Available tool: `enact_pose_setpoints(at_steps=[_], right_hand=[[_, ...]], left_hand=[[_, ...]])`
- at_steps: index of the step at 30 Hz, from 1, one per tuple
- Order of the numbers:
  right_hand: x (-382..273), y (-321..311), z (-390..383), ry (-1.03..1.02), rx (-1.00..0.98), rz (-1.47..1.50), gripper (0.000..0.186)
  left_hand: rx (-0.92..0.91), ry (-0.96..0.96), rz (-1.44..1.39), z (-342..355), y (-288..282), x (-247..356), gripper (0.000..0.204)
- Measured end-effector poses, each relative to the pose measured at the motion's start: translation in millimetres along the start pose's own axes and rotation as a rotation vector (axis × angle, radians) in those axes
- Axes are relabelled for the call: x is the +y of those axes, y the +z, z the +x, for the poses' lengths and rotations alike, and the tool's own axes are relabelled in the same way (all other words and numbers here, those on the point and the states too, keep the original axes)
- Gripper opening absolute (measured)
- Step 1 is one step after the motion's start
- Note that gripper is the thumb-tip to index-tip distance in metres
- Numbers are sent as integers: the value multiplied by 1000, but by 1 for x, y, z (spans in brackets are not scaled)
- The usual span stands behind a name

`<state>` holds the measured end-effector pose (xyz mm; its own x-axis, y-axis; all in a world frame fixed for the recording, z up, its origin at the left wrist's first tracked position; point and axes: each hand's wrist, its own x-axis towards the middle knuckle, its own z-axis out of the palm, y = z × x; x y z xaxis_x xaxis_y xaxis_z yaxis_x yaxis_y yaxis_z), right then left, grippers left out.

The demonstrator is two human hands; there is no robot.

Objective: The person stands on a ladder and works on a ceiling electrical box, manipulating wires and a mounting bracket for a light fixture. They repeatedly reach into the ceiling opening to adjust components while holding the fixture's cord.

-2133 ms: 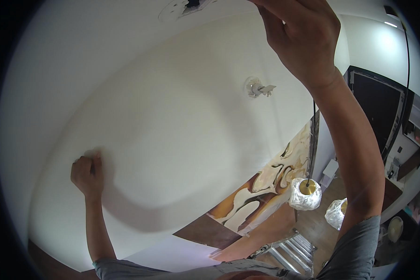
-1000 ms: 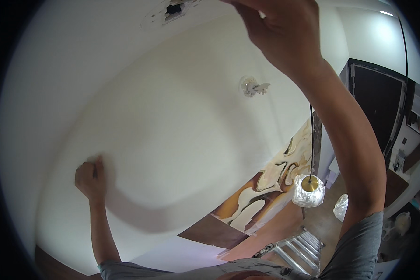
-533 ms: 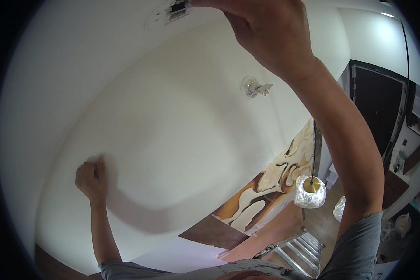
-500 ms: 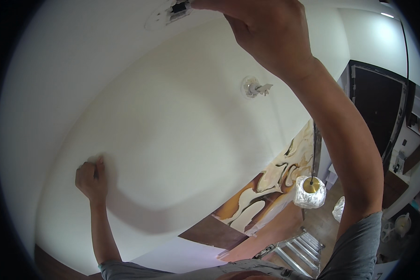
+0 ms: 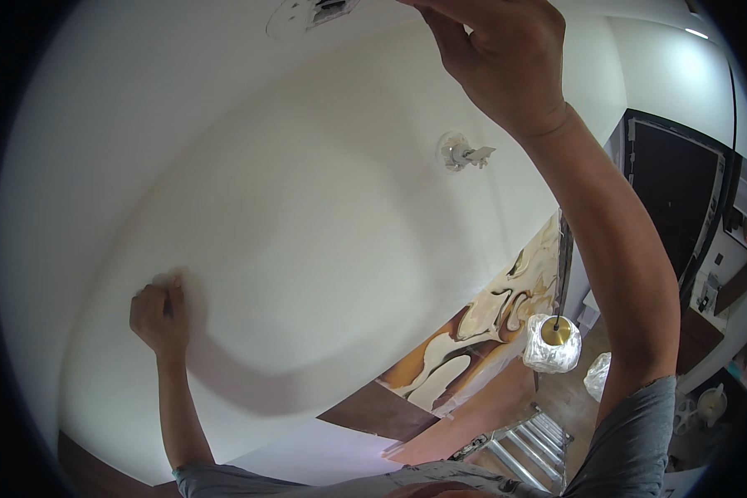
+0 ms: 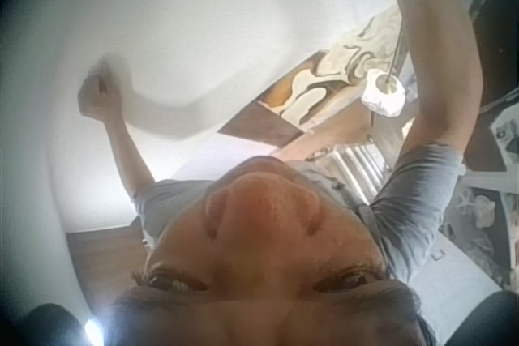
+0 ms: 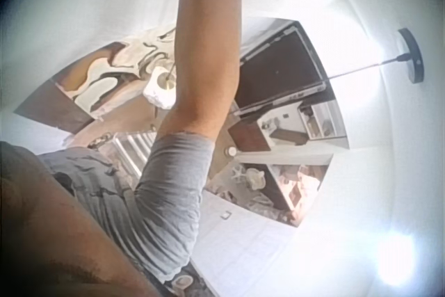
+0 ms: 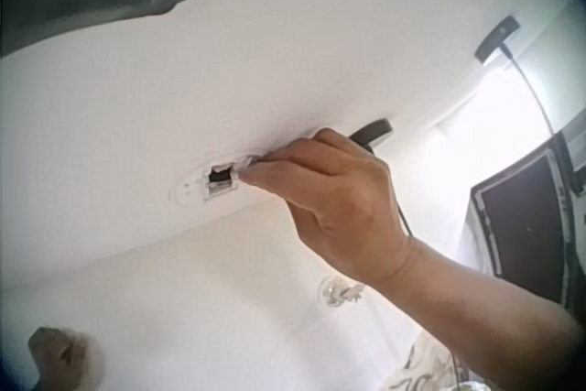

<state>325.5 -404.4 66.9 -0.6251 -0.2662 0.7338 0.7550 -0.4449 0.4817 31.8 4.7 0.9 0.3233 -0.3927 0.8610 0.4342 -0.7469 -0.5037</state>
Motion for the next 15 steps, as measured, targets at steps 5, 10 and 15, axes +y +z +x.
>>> enact_pose_setpoints(at_steps=[5,10,15], right_hand=[[1,6,-6,70,34,99,19],[5,7,-5,113,-10,129,18],[-1,14,-9,146,-16,94,17]], left_hand=[[7,1,-11,0,-1,-1,39],[14,9,-9,2,-3,-1,39],[6,4,3,0,-7,-3,38]])
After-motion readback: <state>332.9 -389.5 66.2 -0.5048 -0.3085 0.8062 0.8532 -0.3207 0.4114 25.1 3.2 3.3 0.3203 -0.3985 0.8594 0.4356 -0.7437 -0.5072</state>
